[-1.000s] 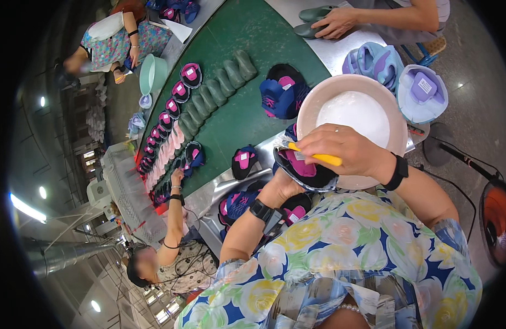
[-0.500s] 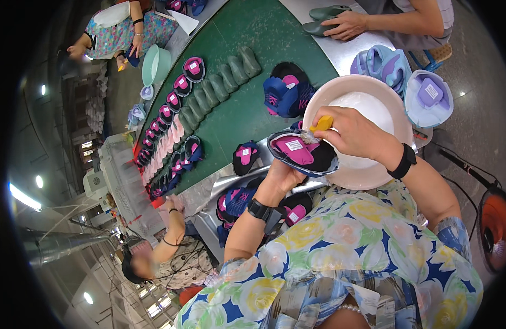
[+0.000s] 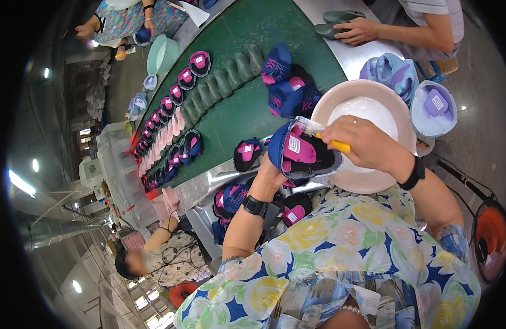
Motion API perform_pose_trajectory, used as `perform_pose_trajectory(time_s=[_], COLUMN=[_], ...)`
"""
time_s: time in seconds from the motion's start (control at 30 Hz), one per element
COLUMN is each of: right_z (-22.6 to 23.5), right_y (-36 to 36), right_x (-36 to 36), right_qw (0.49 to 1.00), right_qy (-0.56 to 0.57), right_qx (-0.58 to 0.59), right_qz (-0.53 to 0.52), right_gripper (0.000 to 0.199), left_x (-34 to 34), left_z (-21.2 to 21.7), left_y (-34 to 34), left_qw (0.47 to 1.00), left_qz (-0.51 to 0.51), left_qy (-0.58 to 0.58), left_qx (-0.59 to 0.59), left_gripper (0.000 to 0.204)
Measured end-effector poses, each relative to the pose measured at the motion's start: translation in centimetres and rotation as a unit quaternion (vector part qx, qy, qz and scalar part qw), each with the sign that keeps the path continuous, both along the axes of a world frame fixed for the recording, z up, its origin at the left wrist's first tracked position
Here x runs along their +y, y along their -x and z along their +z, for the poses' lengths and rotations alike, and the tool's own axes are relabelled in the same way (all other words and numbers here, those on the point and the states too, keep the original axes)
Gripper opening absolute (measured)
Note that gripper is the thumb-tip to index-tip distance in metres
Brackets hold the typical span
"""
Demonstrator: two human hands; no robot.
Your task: The recorder applies white glue to the inner heel and sole edges of blue sneakers using a yellow brush at a shoe manufacturing assembly line.
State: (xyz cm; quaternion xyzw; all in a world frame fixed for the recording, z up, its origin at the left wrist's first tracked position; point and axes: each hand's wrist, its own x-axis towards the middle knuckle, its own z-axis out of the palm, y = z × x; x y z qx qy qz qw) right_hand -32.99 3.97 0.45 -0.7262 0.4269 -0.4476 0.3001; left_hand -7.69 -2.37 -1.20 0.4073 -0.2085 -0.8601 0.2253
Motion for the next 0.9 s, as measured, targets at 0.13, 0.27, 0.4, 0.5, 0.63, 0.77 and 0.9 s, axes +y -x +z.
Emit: perform_pose_trajectory(time_s=[0.13, 0.27, 0.4, 0.5, 0.63, 0.77, 0.9], right_z=[0.9, 0.9, 0.1, 1.7, 3.1, -0.1, -2.7], right_y=[1.2, -0.5, 0.4, -0.3, -5.3, -6.0, -4.2], right_x=[0.7, -0.3, 0.3, 1.7, 2.4, 2.0, 2.2], right_qw=[1.000, 0.999, 0.999, 0.982, 0.966, 0.967, 0.928], right_qy=[-0.007, 0.044, -0.033, -0.134, -0.161, -0.196, -0.256], right_qx=[0.026, -0.021, 0.009, -0.077, -0.183, -0.095, -0.203], right_qz=[-0.003, -0.014, -0.038, -0.112, -0.089, -0.132, -0.180], right_gripper=[0.020, 0.020, 0.019, 0.016, 0.014, 0.012, 0.013], left_x=[-0.2, 0.7, -0.1, -0.4, -0.9, -2.1, -5.2], left_z=[0.8, -0.1, 0.1, 0.4, -0.9, -5.6, -6.8], left_y=[-0.8, -0.8, -1.5, -2.0, -3.9, -9.9, -20.1], left_qw=[0.999, 0.991, 0.985, 0.933, 0.891, 0.921, 0.891], left_qz=[-0.006, -0.019, 0.104, 0.097, 0.139, 0.300, 0.319], left_qy=[-0.011, 0.105, 0.132, 0.325, 0.397, 0.234, 0.246], left_qx=[-0.031, -0.083, -0.034, -0.122, -0.171, -0.083, -0.210], left_gripper=[0.043, 0.047, 0.049, 0.048, 0.051, 0.050, 0.040])
